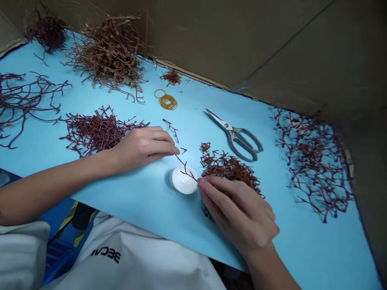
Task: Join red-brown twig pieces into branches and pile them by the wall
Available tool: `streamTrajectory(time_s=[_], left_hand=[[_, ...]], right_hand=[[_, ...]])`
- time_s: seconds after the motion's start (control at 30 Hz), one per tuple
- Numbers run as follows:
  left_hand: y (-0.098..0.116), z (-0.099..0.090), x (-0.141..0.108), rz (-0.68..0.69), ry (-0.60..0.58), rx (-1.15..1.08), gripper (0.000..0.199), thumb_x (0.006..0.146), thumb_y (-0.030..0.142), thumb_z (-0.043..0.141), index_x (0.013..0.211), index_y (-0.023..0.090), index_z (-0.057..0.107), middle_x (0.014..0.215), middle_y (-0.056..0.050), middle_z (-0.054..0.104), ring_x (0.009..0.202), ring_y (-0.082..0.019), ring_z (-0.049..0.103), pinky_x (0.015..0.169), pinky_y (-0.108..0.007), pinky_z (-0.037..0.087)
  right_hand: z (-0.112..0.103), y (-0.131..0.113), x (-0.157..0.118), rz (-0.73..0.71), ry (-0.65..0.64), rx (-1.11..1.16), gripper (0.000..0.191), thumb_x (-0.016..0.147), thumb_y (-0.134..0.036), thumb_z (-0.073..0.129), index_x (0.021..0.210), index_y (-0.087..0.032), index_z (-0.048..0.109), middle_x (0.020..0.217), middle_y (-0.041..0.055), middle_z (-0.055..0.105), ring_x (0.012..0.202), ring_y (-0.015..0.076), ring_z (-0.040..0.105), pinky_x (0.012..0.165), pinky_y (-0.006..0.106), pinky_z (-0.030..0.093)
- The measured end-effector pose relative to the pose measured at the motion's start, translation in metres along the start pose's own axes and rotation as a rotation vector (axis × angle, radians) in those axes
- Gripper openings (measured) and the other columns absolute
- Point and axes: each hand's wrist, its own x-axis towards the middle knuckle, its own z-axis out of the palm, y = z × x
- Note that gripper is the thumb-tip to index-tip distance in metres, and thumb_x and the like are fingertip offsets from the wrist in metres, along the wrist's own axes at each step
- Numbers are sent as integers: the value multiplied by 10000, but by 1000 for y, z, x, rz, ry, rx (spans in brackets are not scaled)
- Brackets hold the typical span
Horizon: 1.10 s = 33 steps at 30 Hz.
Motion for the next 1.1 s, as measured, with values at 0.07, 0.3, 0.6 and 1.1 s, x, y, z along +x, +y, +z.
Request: streamTrajectory(time_s=[0.07, 0.3, 0.6, 1.1], left_hand=[[0, 1, 0, -9, 4, -13, 239, 1081, 221, 582, 1099, 234, 820, 1045, -73, 839, 973, -189, 791, 874, -314, 637], [3, 3, 0, 21, -7, -9, 250, 1091, 213, 563, 1067, 200, 812, 1017, -72, 844, 936, -198, 799, 850, -324, 645], [1, 5, 1, 40, 24, -24, 219, 1068, 174, 589, 1050, 173, 808, 990, -87, 836, 927, -206, 792, 853, -338, 639], [4, 3, 2, 57, 40, -74, 110, 1031, 137, 661, 1064, 154, 764, 976, -84, 825, 895, -177, 782, 840, -315, 635]], right_hand=[[1, 1, 0, -22, -16, 9, 413, 888, -6, 768, 1233, -232, 749, 1000, 82, 825, 748, 201, 734, 629, 340, 553], [4, 0, -1, -85, -49, 5, 357, 920, -13, 720, 1229, -192, 740, 1031, 101, 828, 698, 179, 674, 607, 335, 486], [11, -2, -2, -95, -48, -18, 318, 953, -22, 672, 1212, -199, 719, 999, 88, 838, 705, 173, 682, 590, 328, 455], [2, 3, 4, 9, 16, 5, 231, 884, -57, 826, 1065, -162, 727, 935, 59, 824, 775, 168, 765, 714, 292, 583]])
